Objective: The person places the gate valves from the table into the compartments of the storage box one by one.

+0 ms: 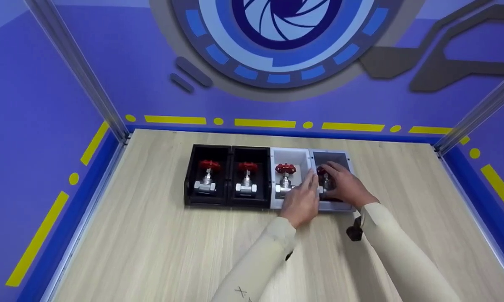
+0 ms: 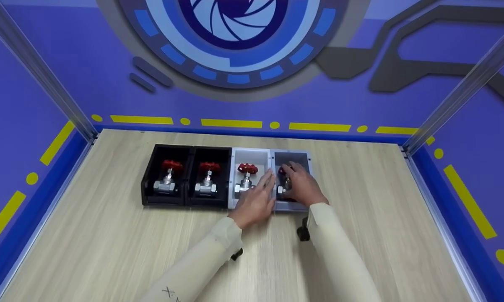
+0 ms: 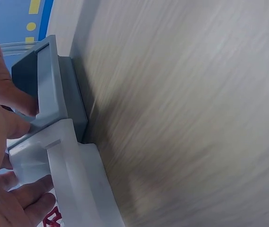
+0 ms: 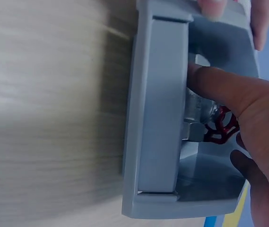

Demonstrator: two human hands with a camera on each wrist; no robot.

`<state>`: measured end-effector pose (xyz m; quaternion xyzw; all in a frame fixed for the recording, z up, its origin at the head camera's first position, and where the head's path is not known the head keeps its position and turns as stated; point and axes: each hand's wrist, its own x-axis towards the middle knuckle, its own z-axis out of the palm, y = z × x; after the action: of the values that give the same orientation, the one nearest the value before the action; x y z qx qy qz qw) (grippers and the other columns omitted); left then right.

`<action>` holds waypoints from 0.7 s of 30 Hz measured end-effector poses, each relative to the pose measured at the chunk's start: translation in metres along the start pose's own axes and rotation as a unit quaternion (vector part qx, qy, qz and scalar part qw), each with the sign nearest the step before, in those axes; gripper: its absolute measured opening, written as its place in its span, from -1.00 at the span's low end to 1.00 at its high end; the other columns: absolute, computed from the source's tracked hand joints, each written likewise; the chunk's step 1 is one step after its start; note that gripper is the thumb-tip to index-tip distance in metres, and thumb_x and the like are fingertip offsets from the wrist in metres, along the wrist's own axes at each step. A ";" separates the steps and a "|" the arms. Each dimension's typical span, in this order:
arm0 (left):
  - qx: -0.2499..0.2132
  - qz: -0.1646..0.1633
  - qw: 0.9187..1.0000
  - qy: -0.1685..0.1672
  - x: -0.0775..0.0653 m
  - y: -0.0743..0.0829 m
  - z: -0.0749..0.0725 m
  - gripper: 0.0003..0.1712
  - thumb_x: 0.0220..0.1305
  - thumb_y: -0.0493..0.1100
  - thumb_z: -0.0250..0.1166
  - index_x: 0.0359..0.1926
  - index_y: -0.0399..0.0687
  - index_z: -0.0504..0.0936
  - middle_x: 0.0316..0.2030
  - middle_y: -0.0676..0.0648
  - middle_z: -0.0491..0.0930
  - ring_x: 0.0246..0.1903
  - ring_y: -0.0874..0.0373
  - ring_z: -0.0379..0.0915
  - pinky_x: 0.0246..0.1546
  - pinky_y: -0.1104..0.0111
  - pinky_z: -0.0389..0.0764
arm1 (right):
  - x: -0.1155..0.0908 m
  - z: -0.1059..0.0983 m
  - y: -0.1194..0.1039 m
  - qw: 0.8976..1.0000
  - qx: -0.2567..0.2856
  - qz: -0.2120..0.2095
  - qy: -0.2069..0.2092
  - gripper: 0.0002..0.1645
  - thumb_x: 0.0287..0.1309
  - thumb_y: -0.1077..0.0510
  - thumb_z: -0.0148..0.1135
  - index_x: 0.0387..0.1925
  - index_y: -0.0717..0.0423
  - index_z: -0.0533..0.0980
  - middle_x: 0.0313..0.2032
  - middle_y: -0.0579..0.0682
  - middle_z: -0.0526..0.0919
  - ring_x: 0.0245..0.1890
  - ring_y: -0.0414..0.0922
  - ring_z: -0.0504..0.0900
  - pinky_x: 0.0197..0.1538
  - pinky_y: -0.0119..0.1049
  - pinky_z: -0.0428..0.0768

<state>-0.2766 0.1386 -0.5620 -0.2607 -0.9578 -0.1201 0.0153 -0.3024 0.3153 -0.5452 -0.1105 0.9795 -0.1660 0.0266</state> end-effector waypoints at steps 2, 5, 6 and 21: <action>0.001 0.002 1.000 -0.007 0.001 0.000 -0.001 -0.26 0.40 0.07 0.02 0.51 0.00 0.07 0.54 0.00 -0.06 -0.22 0.21 0.59 -0.25 0.40 0.59 | -0.002 -0.001 -0.001 1.000 0.004 0.004 0.011 -0.03 -0.09 0.13 0.51 0.37 0.19 0.29 0.37 0.29 0.25 0.32 0.28 0.31 0.27 0.19 0.36; 0.000 0.004 1.000 -0.020 0.003 0.000 -0.004 -0.25 0.40 0.07 0.02 0.51 0.01 0.05 0.54 0.02 -0.08 0.12 0.18 0.49 0.09 0.38 0.52 | -0.005 -0.004 -0.002 0.999 0.012 0.016 0.035 -0.09 -0.03 0.14 0.47 0.35 0.22 0.30 0.36 0.29 0.28 0.34 0.26 0.30 0.31 0.17 0.32; -0.003 0.004 1.000 -0.024 0.004 0.001 -0.005 -0.24 0.39 0.08 0.03 0.52 0.02 0.04 0.54 0.03 -0.09 0.21 0.18 0.42 0.17 0.37 0.46 | -0.006 -0.005 -0.003 0.999 0.017 0.022 0.041 -0.11 -0.01 0.14 0.45 0.35 0.22 0.29 0.36 0.28 0.29 0.35 0.25 0.28 0.32 0.17 0.31; -0.036 0.013 0.999 -0.010 -0.016 -0.016 -0.023 -0.25 0.41 0.13 0.00 0.51 0.00 0.06 0.53 -0.05 -0.03 0.49 -0.02 -0.05 0.46 0.14 0.09 | -0.024 -0.016 -0.029 0.993 0.020 0.042 0.105 -0.19 0.07 -0.01 0.40 0.30 0.23 0.36 0.34 0.27 0.35 0.43 0.26 0.12 0.44 0.25 -0.04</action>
<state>-0.2717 0.1122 -0.5446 -0.2742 -0.9496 -0.1516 -0.0018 -0.2746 0.2987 -0.5200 -0.0503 0.9773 -0.1946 -0.0671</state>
